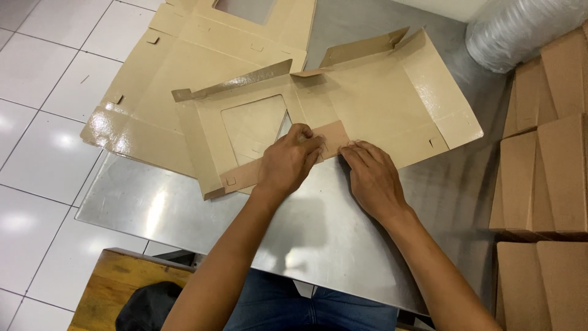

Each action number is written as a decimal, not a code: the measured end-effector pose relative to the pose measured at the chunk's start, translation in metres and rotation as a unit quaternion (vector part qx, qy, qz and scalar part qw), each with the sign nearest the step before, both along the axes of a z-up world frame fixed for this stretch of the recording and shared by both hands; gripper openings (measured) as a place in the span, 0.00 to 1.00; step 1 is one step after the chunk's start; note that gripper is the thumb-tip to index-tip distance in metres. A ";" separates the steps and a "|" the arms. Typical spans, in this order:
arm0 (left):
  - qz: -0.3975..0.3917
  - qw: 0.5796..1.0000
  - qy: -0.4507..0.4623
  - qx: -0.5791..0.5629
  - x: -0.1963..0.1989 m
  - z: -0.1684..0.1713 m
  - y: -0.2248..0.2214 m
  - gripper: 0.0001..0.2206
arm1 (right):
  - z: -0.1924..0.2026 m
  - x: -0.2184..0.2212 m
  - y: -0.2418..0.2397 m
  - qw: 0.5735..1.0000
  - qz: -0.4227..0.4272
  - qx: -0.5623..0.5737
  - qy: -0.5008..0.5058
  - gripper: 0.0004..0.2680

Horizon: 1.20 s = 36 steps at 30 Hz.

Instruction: The person folds a flat cardboard sheet into a box with a clear window, tucks and locks the side flaps, and closes the top flaps. The finished box is placed on the metal table next to other flat sheets.

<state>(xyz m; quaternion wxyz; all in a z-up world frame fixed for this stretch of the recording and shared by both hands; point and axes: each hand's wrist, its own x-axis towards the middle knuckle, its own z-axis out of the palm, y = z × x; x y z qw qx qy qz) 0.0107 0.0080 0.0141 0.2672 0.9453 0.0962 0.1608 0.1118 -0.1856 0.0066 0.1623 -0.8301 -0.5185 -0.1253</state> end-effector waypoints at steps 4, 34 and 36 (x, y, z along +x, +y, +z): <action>0.001 1.000 0.002 -0.021 -0.002 0.007 -0.002 0.11 | -0.003 0.004 -0.002 1.000 0.008 -0.009 -0.027 0.13; -0.003 0.999 0.000 0.048 0.003 0.001 -0.002 0.15 | 0.002 -0.048 0.010 0.995 0.046 0.009 0.084 0.14; -0.008 0.999 -0.004 0.042 0.003 0.001 -0.003 0.15 | 0.001 -0.048 0.009 0.995 0.043 0.007 0.090 0.14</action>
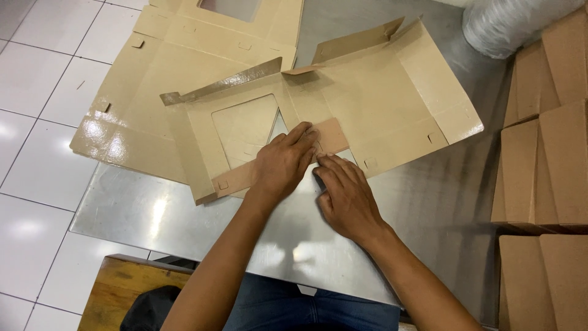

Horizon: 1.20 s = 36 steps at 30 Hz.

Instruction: The person folds a flat cardboard sheet into a box with a clear window, tucks and locks the side flaps, and closes the top flaps. The finished box is placed on the metal table next to other flat sheets.

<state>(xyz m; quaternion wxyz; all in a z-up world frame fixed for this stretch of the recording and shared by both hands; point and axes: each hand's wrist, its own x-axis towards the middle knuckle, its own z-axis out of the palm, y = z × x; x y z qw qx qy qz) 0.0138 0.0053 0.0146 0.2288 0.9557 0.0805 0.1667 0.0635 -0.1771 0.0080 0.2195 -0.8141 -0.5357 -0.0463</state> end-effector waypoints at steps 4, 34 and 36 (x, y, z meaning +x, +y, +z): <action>-0.002 1.000 0.003 -0.009 0.001 -0.002 0.000 0.14 | -0.001 0.000 -0.002 0.999 -0.037 0.000 -0.036 0.15; -0.031 0.999 -0.043 -0.005 0.003 -0.007 0.003 0.13 | 0.000 0.007 0.002 0.999 -0.002 -0.022 -0.025 0.16; -0.031 0.999 -0.034 -0.012 0.002 -0.005 0.003 0.14 | 0.000 0.008 0.001 1.000 0.009 -0.019 -0.019 0.16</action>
